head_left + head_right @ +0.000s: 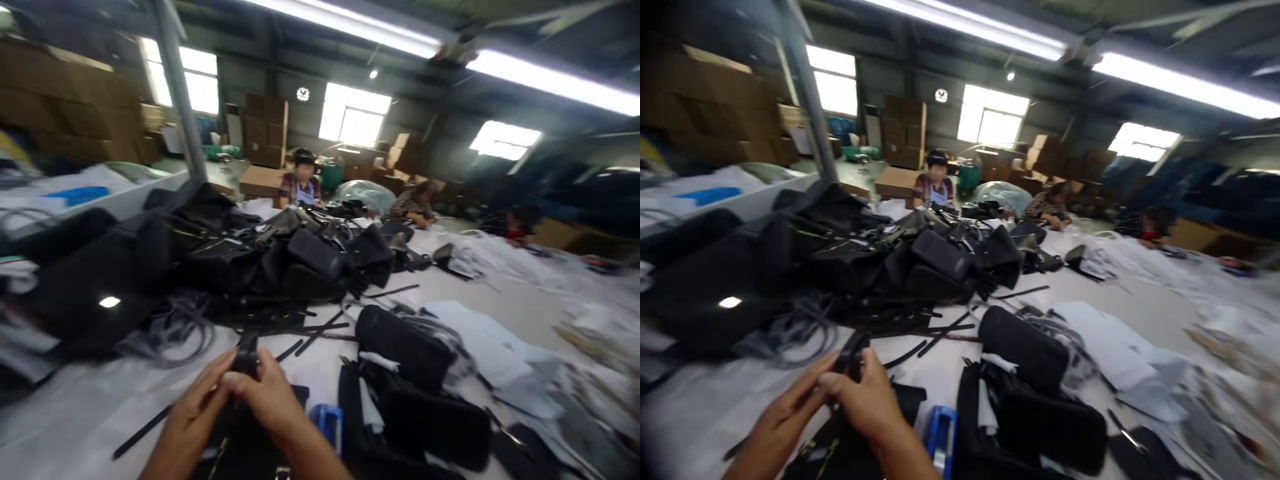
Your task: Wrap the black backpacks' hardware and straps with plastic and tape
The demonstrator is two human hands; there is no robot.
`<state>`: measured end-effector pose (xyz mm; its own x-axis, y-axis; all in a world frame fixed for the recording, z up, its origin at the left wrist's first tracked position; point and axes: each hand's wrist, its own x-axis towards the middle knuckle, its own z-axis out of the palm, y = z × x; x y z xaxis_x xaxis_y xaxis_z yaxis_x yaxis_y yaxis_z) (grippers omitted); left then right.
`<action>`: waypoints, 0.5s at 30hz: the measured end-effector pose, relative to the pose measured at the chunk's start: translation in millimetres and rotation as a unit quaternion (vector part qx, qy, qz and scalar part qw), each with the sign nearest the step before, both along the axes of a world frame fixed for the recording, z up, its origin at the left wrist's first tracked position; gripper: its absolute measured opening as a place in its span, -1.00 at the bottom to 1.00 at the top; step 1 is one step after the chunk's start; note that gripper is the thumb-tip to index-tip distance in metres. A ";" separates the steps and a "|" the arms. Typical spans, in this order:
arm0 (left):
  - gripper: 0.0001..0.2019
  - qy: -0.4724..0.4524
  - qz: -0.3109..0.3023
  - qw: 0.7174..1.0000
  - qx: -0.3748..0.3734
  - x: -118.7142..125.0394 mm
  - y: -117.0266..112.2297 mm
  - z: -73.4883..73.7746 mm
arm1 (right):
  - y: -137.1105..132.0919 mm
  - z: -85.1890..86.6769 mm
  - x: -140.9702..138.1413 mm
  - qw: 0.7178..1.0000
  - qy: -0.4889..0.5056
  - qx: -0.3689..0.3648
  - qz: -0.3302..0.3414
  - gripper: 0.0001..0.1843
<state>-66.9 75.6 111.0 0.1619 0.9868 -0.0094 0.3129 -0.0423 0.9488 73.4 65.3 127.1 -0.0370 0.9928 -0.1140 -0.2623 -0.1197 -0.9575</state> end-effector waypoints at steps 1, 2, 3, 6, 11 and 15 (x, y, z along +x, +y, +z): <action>-0.53 0.004 -0.003 1.000 0.013 -0.3 -5.6 0.1 | 0.6 -0.9 -1.2 0.999 0.043 -0.005 0.013 -0.63; -0.55 0.006 -0.001 1.000 0.030 2.1 -10.5 -1.1 | 0.6 -0.3 0.5 0.996 0.083 -0.013 0.034 -0.60; -0.54 -0.001 -0.004 0.999 0.033 5.6 -15.0 -3.6 | 0.2 1.8 3.6 0.992 0.114 -0.020 0.055 -0.57; -0.40 -0.057 -0.015 0.998 0.005 12.2 -28.3 -18.5 | -3.0 15.4 12.9 0.982 0.168 -0.036 0.076 -0.54; -0.46 -0.038 -0.130 0.991 0.001 2.6 -35.8 -51.4 | -3.9 50.2 12.2 0.988 0.152 -0.020 0.004 -0.59; -0.66 0.005 -0.196 0.980 0.033 -1.7 -28.2 -58.9 | 1.1 88.7 8.4 0.993 0.119 0.004 -0.016 -0.64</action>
<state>-68.7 47.3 52.1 0.5282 0.8477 0.0499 0.2690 -0.2228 0.9370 81.8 66.4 215.8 -0.0306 0.9947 -0.0982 -0.4847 -0.1007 -0.8689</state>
